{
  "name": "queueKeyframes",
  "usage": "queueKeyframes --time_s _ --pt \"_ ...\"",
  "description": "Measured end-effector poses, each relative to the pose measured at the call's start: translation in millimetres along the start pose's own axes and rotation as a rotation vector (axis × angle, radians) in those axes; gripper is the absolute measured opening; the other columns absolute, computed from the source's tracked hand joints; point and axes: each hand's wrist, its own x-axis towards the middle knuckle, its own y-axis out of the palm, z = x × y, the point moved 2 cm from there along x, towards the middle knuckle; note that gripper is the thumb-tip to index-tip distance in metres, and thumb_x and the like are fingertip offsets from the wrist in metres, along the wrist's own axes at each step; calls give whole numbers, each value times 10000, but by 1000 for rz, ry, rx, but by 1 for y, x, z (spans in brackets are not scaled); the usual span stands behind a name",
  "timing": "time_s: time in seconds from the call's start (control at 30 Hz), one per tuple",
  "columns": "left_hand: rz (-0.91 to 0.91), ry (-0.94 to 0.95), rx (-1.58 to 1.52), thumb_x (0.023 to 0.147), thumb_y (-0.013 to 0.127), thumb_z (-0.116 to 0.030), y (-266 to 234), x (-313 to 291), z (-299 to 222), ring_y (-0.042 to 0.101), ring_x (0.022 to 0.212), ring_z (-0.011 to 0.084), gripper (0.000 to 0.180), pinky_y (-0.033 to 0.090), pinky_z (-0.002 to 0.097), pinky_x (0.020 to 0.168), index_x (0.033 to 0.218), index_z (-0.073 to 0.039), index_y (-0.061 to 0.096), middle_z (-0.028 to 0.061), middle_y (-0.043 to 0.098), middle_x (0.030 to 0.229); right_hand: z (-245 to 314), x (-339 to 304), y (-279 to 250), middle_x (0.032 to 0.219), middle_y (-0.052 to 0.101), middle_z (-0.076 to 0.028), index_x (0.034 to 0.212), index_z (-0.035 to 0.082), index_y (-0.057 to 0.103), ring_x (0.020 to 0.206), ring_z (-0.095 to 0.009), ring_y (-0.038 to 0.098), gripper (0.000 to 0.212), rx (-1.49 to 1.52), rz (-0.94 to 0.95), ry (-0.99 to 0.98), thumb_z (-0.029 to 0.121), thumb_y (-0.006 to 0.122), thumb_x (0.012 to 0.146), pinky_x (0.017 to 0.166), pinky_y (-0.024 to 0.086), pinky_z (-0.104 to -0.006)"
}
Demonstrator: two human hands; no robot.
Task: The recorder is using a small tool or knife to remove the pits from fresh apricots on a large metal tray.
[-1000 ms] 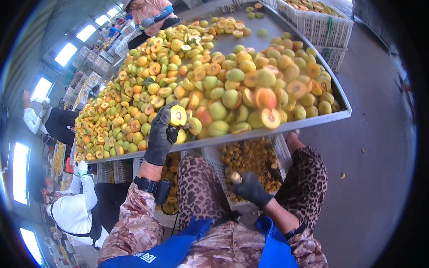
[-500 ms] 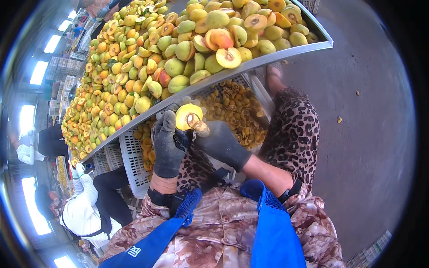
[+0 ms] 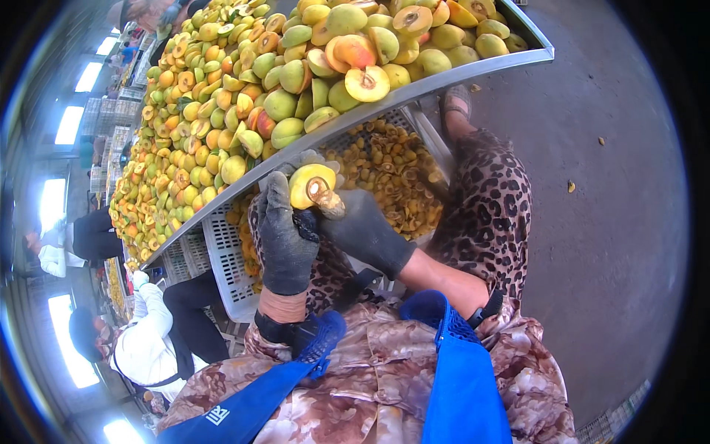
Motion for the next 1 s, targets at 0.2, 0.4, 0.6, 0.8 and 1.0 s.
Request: queueKeyframes --time_s 0.2,0.4,0.6,0.8,1.0 --pt "-38 -76 -145 1015 491 -408 2 -2 6 661 900 231 472 548 332 815 1072 43 615 166 668 1007 -5 -5 4 763 693 -105 898 4 700 709 -216 657 199 -88 -30 -84 202 701 888 598 518 -337" --pt "-65 -47 -149 1001 526 -402 3 4 5 658 875 222 471 545 325 805 1032 55 633 158 675 971 -11 1 8 795 698 -155 916 31 698 731 -320 699 177 -87 -43 -111 195 728 854 606 531 -375" --pt "-68 -82 -83 1082 345 -330 -1 2 18 666 907 188 479 535 296 838 1013 40 642 135 694 966 -9 -6 4 810 701 -158 943 11 691 733 -285 700 158 -43 -30 -31 157 677 886 621 527 -361" --pt "-15 469 741 1045 447 -356 -1 12 6 673 818 207 461 547 316 787 935 33 669 143 702 913 -13 -12 6 953 697 0 1035 3 692 865 -89 592 203 274 76 233 150 684 894 782 514 -303" --pt "-54 -120 -186 1035 465 -372 8 10 11 681 807 243 470 559 342 765 896 35 656 183 697 896 -12 -4 4 984 718 -87 1071 -1 678 886 -154 650 231 -38 -5 49 118 685 874 777 519 -327"
